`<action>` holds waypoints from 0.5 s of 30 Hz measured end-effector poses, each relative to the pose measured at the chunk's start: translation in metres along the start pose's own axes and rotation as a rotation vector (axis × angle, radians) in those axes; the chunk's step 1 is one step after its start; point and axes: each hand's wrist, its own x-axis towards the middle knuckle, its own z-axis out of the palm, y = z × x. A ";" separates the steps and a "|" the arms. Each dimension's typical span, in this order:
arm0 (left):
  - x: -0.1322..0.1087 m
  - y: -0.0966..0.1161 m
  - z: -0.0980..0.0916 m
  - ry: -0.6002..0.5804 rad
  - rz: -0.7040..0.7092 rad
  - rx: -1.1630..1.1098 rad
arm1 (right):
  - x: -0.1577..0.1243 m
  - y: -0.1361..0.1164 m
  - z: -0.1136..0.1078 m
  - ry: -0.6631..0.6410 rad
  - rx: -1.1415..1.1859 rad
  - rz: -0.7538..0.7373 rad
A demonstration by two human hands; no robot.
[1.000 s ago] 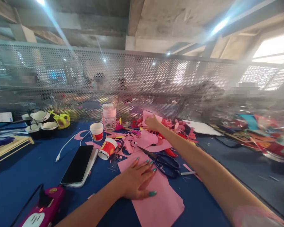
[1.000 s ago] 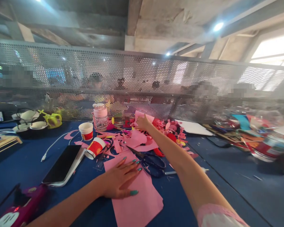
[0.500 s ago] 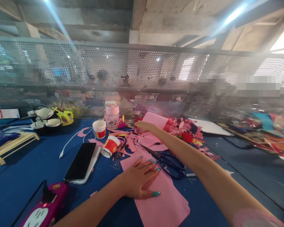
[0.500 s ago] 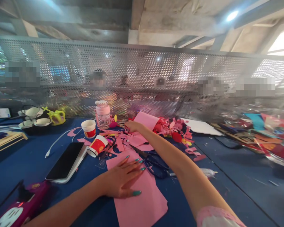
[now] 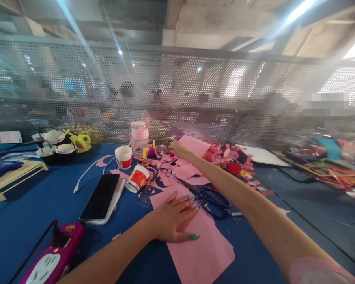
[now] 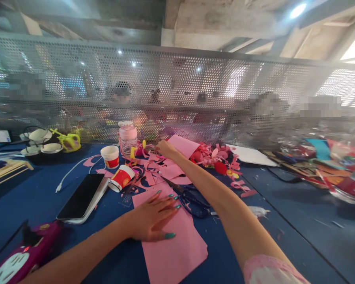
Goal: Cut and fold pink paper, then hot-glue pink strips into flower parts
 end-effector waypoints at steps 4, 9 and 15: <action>0.000 0.001 -0.001 -0.015 -0.001 0.004 | 0.002 0.007 -0.007 0.161 0.171 0.095; 0.000 0.001 0.000 -0.002 -0.007 0.011 | 0.006 0.016 -0.019 0.423 0.384 0.173; 0.002 -0.001 0.001 -0.025 -0.007 0.004 | 0.029 0.037 -0.052 0.763 0.590 0.280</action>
